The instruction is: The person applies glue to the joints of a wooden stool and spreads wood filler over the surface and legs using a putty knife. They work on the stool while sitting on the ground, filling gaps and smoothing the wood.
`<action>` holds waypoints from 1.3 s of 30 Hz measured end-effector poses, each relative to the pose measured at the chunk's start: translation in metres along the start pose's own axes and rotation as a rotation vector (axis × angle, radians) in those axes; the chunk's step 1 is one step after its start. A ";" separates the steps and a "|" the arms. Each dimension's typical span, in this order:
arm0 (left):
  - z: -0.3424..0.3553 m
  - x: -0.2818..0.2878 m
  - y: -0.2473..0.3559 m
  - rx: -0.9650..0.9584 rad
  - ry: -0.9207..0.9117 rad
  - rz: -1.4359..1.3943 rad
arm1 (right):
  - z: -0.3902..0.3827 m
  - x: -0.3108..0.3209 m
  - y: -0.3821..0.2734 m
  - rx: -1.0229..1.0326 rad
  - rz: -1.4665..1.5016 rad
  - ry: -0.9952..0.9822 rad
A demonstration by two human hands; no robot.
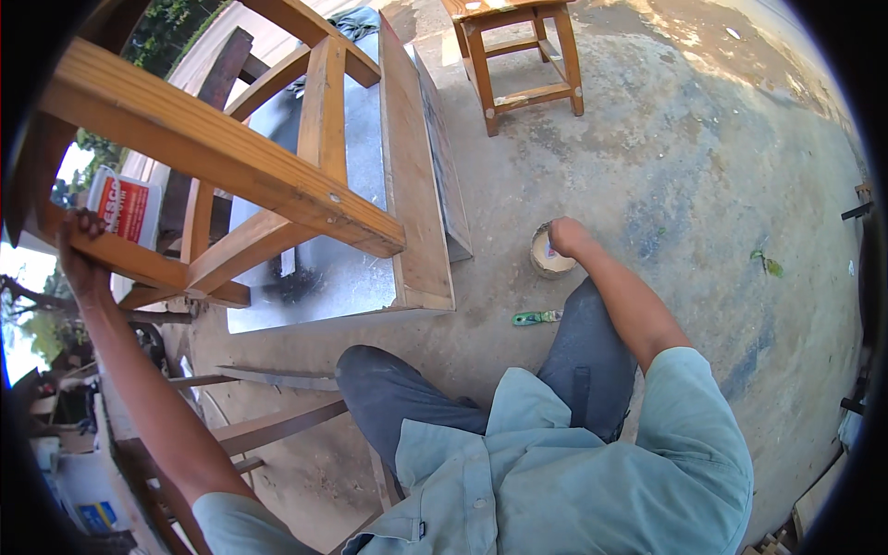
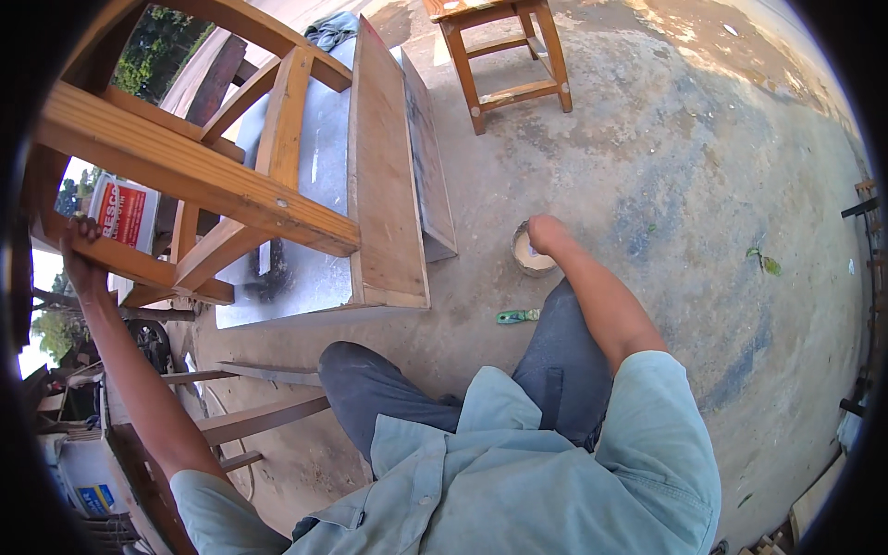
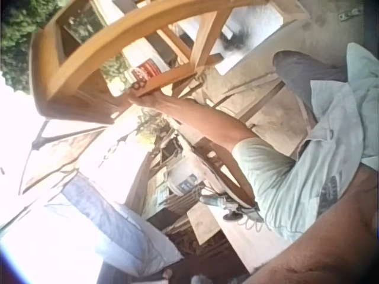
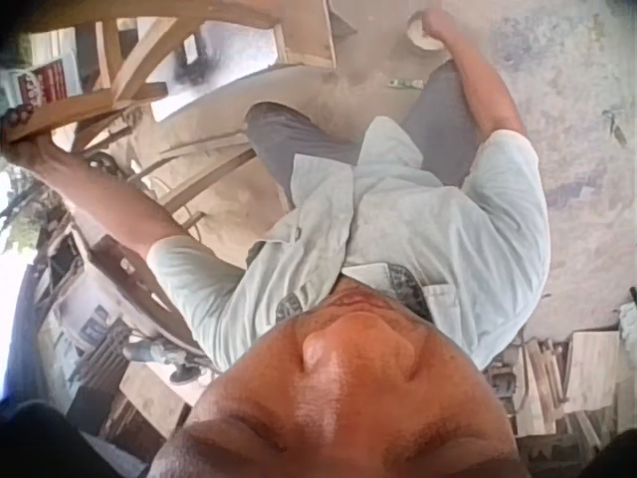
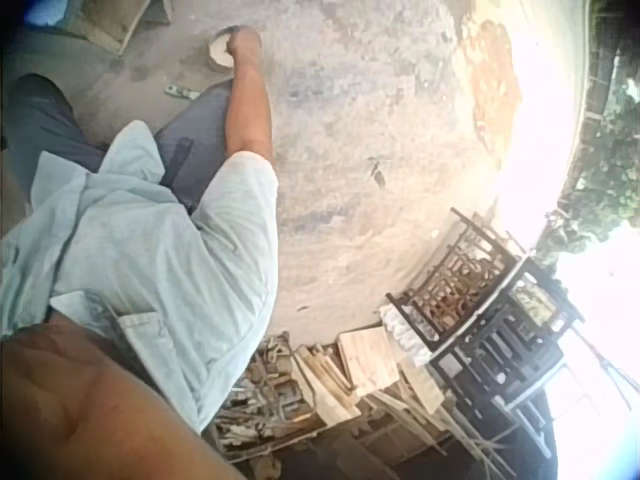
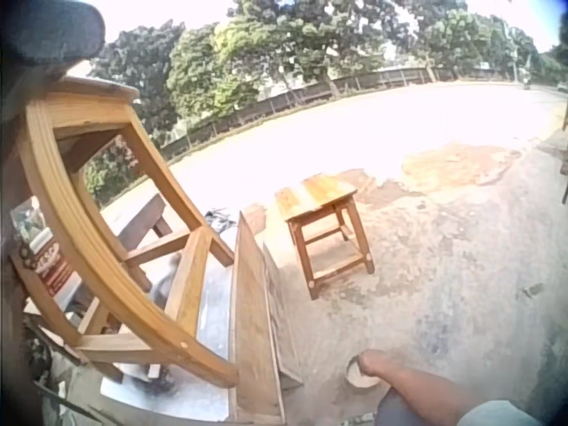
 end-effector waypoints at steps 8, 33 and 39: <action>-0.039 -0.088 -0.002 -0.136 0.046 0.125 | 0.075 -0.186 0.022 0.038 -0.297 -0.396; -0.017 -0.078 -0.011 -0.123 0.050 0.082 | 0.020 -0.069 0.009 -0.210 -0.135 -0.230; -0.015 -0.079 -0.016 -0.164 -0.072 0.057 | -0.039 0.123 -0.026 -0.094 0.277 0.209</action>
Point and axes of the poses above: each hand's wrist, its own z-axis towards the middle knuckle, its own x-axis out of the back of the hand, y = z × x, the point moved 8 cm from there along z, towards the middle knuckle, and after that the axes turned 6 degrees about -z, right-handed, at the moved point
